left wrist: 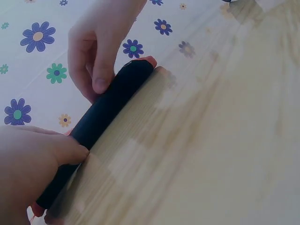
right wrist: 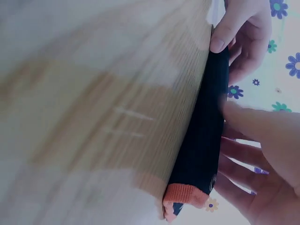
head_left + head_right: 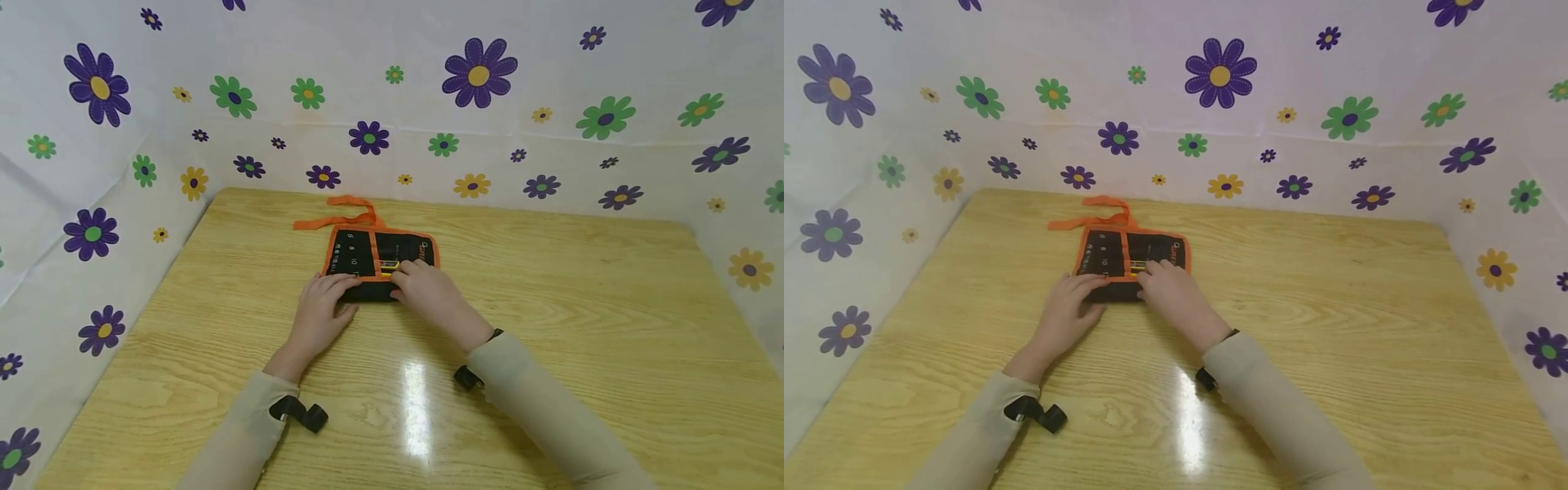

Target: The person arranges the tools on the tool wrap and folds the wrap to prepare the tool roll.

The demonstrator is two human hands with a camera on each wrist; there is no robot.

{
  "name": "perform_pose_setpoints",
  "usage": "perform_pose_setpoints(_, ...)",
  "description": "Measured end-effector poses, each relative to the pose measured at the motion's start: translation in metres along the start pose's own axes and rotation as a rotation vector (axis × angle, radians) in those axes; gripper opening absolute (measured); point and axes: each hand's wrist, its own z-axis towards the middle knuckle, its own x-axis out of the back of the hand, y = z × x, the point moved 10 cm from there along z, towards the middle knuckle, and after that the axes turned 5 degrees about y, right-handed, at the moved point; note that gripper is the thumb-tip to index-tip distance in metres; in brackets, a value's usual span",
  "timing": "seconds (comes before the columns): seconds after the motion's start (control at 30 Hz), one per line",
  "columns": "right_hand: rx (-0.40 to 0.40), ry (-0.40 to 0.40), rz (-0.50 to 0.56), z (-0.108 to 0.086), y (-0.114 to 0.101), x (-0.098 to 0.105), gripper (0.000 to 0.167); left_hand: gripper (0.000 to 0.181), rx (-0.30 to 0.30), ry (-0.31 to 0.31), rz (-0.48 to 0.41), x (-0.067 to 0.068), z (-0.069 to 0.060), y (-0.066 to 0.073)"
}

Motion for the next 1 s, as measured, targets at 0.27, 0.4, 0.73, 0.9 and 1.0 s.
perform_pose_setpoints(0.27, 0.067, -0.029, 0.010, -0.007, -0.005, -0.004, 0.035, 0.028, -0.009, -0.004, -0.007, 0.001, -0.001, 0.001)
perform_pose_setpoints(0.4, 0.053, -0.054, 0.079, -0.013, -0.003, -0.002, 0.031, 0.026, -0.001, 0.033, -0.059, 0.006, -0.001, 0.004)
perform_pose_setpoints(0.73, -0.132, -0.245, 0.393, -0.019, 0.015, -0.010, 0.043, 0.029, 0.072, 0.223, -0.290, 0.025, -0.001, -0.002)
perform_pose_setpoints(0.9, -0.178, -0.251, 0.480, -0.014, 0.022, -0.016, 0.039, 0.021, -0.017, 0.337, -0.218, 0.036, 0.000, 0.002)
perform_pose_setpoints(1.0, -0.165, -0.163, 0.485, -0.008, 0.026, -0.012, 0.031, 0.021, -0.060, 0.356, -0.169, 0.038, 0.002, 0.005)
